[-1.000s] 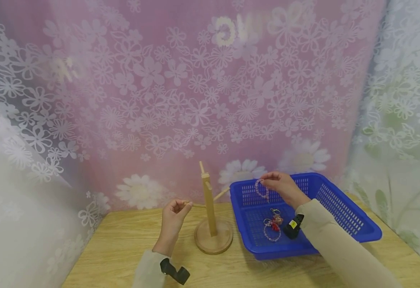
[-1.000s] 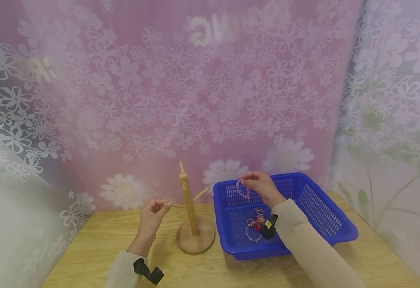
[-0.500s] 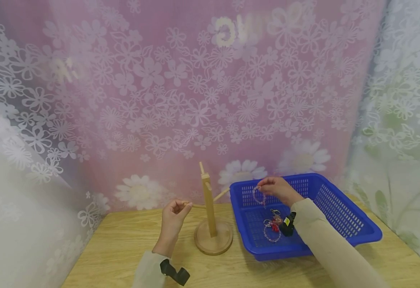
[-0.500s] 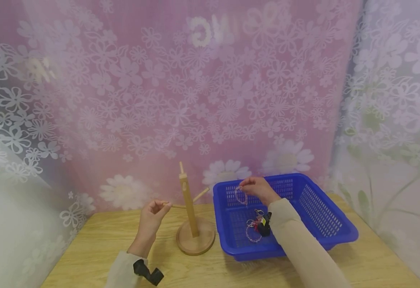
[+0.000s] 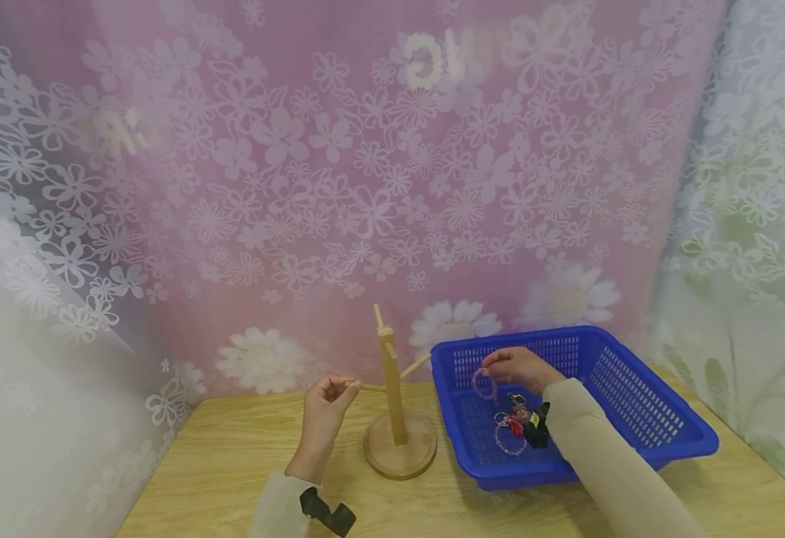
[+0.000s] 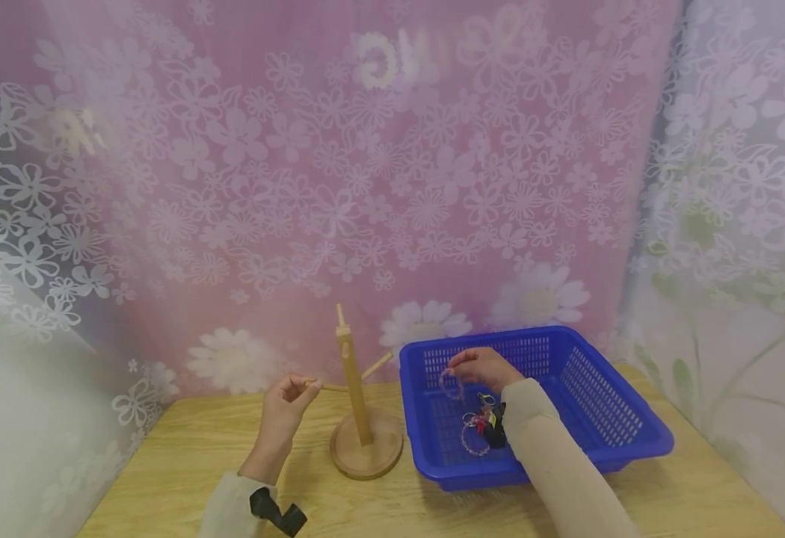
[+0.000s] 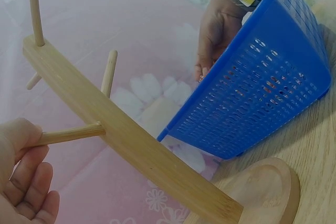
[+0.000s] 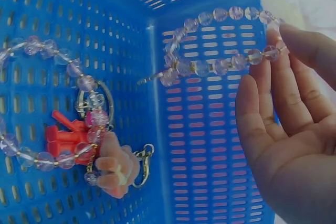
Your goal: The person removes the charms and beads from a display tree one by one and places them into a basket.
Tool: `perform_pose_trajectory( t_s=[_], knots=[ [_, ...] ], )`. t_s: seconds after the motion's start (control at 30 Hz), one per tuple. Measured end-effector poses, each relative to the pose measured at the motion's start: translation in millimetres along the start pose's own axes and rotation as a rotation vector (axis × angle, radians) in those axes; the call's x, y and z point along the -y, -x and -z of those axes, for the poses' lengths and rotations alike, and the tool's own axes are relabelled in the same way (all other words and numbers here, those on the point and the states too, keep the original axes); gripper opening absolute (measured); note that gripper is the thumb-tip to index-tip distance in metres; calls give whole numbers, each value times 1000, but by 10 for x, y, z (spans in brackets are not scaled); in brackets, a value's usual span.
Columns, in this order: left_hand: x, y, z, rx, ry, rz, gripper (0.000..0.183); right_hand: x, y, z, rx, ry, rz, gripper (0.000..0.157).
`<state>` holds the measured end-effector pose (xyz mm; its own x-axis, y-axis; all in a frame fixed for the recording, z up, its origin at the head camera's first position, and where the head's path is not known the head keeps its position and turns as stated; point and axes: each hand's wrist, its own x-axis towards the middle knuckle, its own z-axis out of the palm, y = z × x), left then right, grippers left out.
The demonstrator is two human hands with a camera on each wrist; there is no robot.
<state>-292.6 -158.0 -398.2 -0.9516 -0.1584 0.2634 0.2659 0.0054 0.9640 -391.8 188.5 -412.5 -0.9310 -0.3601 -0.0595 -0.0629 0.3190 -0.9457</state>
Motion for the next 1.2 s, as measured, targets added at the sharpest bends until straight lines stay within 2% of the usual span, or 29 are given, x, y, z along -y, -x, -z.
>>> perform_pose_trajectory(
  t_s=[0.17,0.63,0.9,1.07,1.2],
  knots=[
    [4,0,-3,2,6,0,14,-46,17,-17,17,20,-3,23],
    [22,-14,-7,7,28,-6,13,-88,28,-31,-19,70,-45,26],
    [286,-135,4,-15,13,-5,15,-45,46,17,4,63,-32,26],
    [250,-158,46,23,-53,39,21,52,97,68,-21,91,5,27],
    [202,-191,105,75,-106,50,24,127,156,134,-29,135,36,29]
  ],
)
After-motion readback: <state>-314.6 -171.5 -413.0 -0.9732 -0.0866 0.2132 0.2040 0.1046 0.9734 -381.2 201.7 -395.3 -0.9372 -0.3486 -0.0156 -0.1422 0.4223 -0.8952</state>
